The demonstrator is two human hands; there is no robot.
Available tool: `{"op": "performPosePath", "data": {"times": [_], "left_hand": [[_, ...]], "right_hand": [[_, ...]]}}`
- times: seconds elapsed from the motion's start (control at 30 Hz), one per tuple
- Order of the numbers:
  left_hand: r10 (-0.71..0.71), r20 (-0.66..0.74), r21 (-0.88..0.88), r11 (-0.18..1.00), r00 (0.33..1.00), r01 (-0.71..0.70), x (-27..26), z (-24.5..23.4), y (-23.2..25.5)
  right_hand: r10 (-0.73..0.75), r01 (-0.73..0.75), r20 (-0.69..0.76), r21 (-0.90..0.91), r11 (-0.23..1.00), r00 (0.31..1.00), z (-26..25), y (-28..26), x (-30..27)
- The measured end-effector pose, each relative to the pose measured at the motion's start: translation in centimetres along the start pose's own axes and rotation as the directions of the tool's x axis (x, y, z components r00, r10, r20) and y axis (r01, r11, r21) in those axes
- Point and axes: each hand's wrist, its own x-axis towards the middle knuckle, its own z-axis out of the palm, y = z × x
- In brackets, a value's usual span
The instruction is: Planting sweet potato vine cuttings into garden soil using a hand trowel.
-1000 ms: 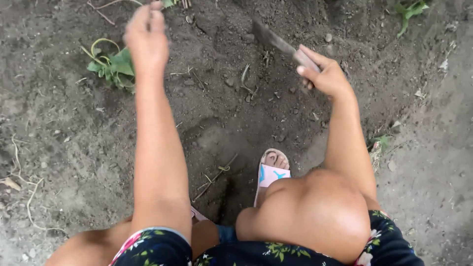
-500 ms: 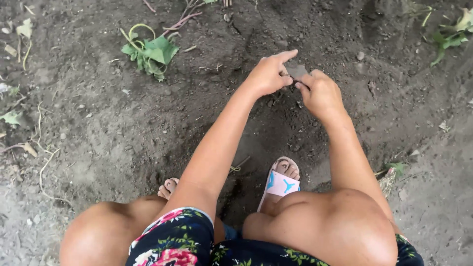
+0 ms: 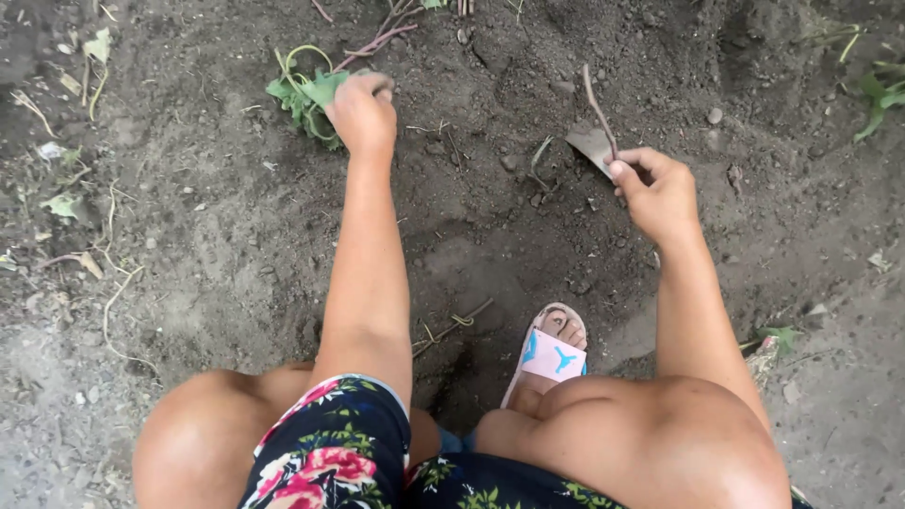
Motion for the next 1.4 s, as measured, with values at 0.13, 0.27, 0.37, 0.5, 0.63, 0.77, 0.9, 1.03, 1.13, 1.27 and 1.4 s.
{"op": "performPosePath", "data": {"times": [0.13, 0.27, 0.37, 0.5, 0.63, 0.77, 0.9, 1.03, 1.13, 1.27, 1.4], "left_hand": [[0.001, -0.099, -0.236, 0.972, 0.995, -0.024, 3.4, -7.4, 4.4], [0.082, -0.099, -0.411, 0.904, 0.992, -0.115, 4.4, -15.0, 9.4], [0.142, -0.085, -0.753, 0.639, 0.986, -0.157, 3.2, -16.1, 12.2], [0.263, -0.214, -0.86, 0.405, 0.941, -0.309, 1.7, -10.4, 13.5], [0.302, -0.225, -0.792, 0.497, 0.926, -0.355, -3.8, -6.2, 18.1], [0.207, -0.019, -0.978, 0.201, 0.978, -0.062, -8.9, -1.3, 21.0], [0.075, 0.264, -0.963, 0.069, 0.962, 0.259, -12.5, 0.6, 22.8], [0.031, 0.305, -0.951, 0.064, 0.952, 0.303, -12.1, 2.8, 22.1], [0.021, 0.314, -0.947, 0.079, 0.949, 0.311, -11.0, 3.2, 20.9], [0.175, 0.383, -0.874, 0.387, 0.907, 0.295, -9.4, 1.7, 19.8], [0.212, 0.465, -0.79, 0.539, 0.86, 0.294, -8.8, -0.1, 19.7]], "right_hand": [[0.064, -0.07, 0.03, 0.473, 0.878, 0.998, 0.3, -1.8, 0.0], [0.011, -0.157, 0.195, 0.75, 0.642, 0.981, 0.1, -1.6, 0.3], [-0.02, -0.184, 0.226, 0.838, 0.514, 0.974, 0.5, -1.6, 0.1], [-0.04, -0.233, 0.279, 0.864, 0.447, 0.959, 1.6, -2.2, 0.2], [-0.069, -0.261, 0.317, 0.871, 0.415, 0.946, 2.3, -3.3, -0.3], [-0.016, -0.198, 0.226, 0.885, 0.422, 0.974, 2.4, -3.6, -0.6], [0.027, -0.017, 0.006, 0.901, 0.434, 1.0, 2.7, -2.8, -0.4], [0.091, 0.145, -0.222, 0.846, 0.514, 0.971, 0.7, -3.0, -0.5], [-0.023, 0.38, -0.507, 0.614, 0.691, 0.861, -1.1, -2.7, -0.2], [-0.289, 0.44, -0.542, 0.171, 0.882, 0.789, -1.7, -1.9, 0.0], [-0.159, 0.199, -0.255, 0.14, 0.97, 0.954, 0.7, -1.2, 0.1]]}}
